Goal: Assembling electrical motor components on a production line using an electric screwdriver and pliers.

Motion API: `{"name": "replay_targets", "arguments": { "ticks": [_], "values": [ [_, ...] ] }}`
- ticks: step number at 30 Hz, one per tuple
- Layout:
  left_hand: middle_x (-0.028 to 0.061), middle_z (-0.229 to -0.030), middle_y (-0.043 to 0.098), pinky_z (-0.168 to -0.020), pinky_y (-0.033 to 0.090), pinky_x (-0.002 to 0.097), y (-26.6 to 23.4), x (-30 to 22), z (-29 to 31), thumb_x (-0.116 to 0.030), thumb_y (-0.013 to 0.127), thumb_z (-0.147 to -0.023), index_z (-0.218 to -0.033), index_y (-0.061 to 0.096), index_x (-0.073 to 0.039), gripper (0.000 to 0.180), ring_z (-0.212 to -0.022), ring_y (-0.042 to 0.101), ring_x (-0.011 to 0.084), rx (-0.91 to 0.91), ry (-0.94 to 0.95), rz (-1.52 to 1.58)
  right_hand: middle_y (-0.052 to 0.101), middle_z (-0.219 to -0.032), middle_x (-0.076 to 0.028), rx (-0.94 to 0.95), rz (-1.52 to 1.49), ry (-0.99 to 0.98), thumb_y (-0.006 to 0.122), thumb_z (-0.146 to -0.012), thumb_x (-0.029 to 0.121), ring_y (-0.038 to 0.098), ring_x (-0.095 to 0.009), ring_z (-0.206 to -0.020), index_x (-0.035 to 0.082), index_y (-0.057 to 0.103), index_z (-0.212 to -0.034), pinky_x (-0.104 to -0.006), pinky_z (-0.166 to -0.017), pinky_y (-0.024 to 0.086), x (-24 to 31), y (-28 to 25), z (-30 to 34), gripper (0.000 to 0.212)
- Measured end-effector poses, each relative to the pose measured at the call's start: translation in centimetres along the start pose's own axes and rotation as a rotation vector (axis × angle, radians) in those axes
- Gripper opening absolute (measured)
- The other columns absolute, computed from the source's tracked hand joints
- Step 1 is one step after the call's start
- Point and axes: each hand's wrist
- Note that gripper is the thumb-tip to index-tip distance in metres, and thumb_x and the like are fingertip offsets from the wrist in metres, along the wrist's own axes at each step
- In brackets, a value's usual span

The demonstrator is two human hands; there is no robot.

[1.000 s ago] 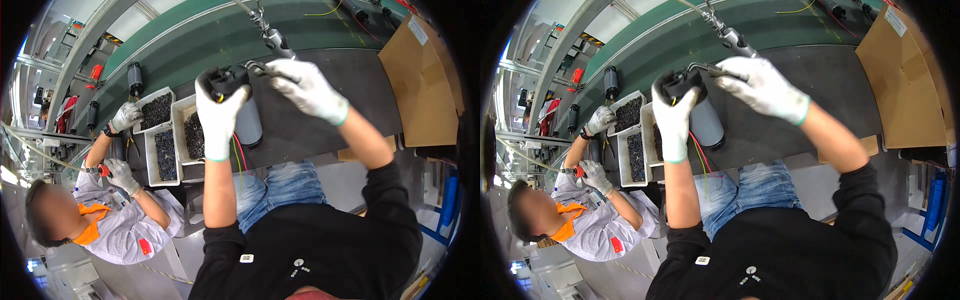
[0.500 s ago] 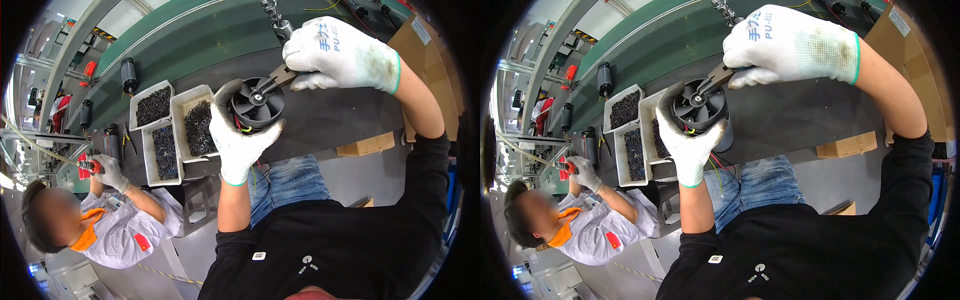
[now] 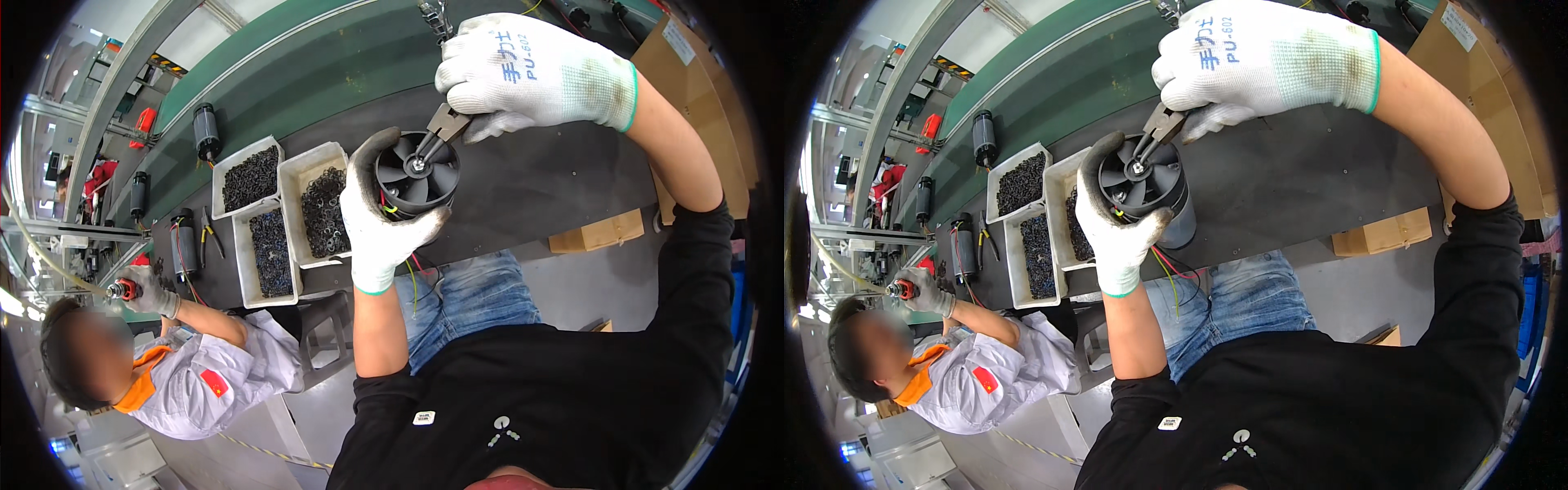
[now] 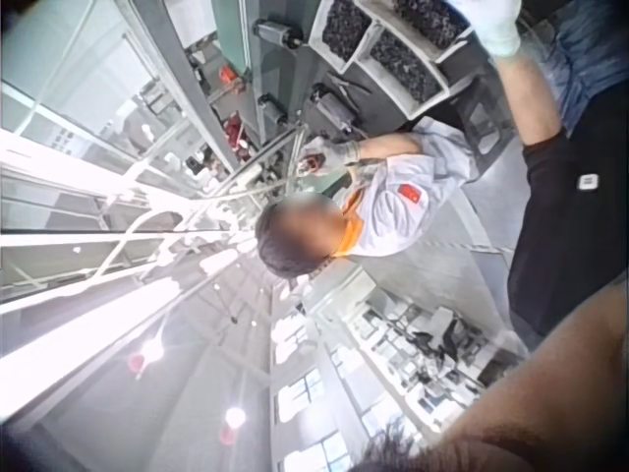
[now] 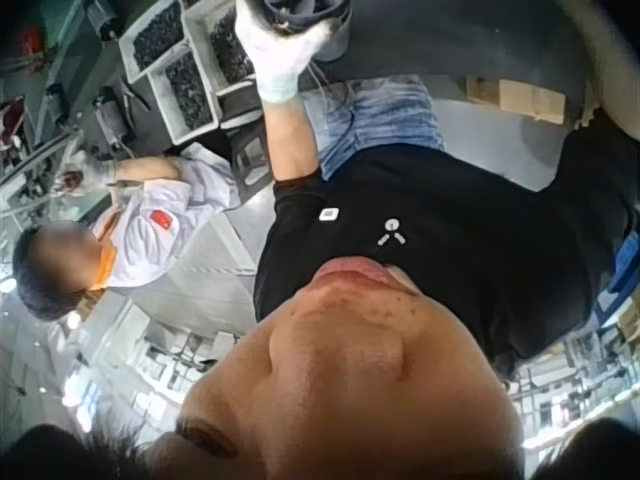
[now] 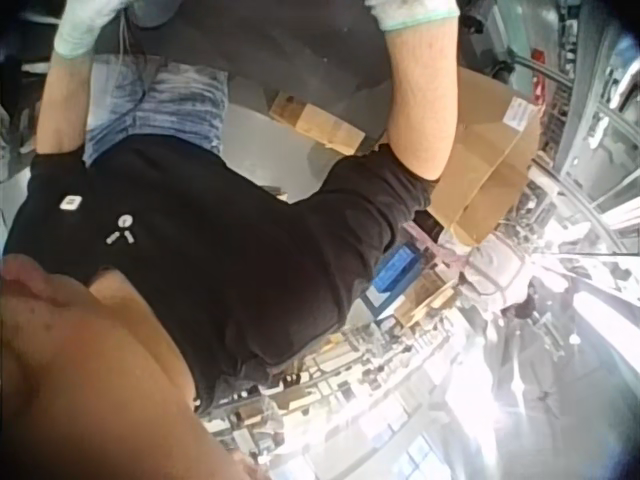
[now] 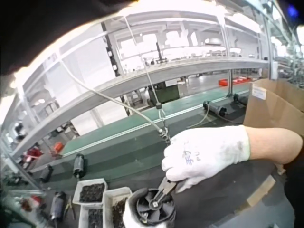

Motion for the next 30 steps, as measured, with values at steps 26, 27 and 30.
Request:
{"name": "replay_targets", "arguments": {
  "ticks": [26, 27, 30],
  "values": [
    [0.0178, -0.107, 0.074, -0.091, 0.055, 0.0452, -14.9, 3.1, 4.0, -0.021, 0.066, -0.093, -0.109, 0.075, -0.004, 0.025, -0.099, 0.070, 0.0351, -0.202, -0.196, -1.161, 0.068, -0.115, -0.020, -0.344, -0.489, 1.022, 0.069, -0.097, 0.015, 0.065, -0.035, -0.108, -0.006, 0.066, -0.115, -0.0400, -0.095, 0.050, 11.4, 16.9, 5.9, 0.028],
    [0.0162, -0.105, 0.075, -0.091, 0.055, 0.0444, -18.7, 5.3, 4.5, -0.023, 0.069, -0.092, -0.108, 0.075, -0.006, 0.025, -0.100, 0.071, 0.0341, -0.172, -0.242, -1.288, 0.068, -0.115, -0.020, -0.344, -0.491, 1.022, 0.069, -0.097, 0.015, 0.065, -0.035, -0.108, -0.006, 0.066, -0.115, -0.0400, -0.095, 0.050, 11.1, 17.2, 6.7, 0.028],
    [0.0139, -0.104, 0.076, -0.090, 0.055, 0.0435, -25.3, 9.8, 5.6, -0.027, 0.073, -0.089, -0.107, 0.076, -0.008, 0.026, -0.099, 0.071, 0.0329, -0.029, -0.330, -1.471, 0.067, -0.112, -0.019, -0.231, -0.202, 1.048, 0.072, -0.092, 0.013, 0.063, -0.040, -0.107, -0.003, 0.065, -0.102, -0.0446, -0.095, 0.049, 10.8, 18.2, 8.3, 0.020]
  ]
}}
Point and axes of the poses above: each hand's wrist, its own z-axis away from the middle knuckle, its own y-axis out of the palm, x = y × z
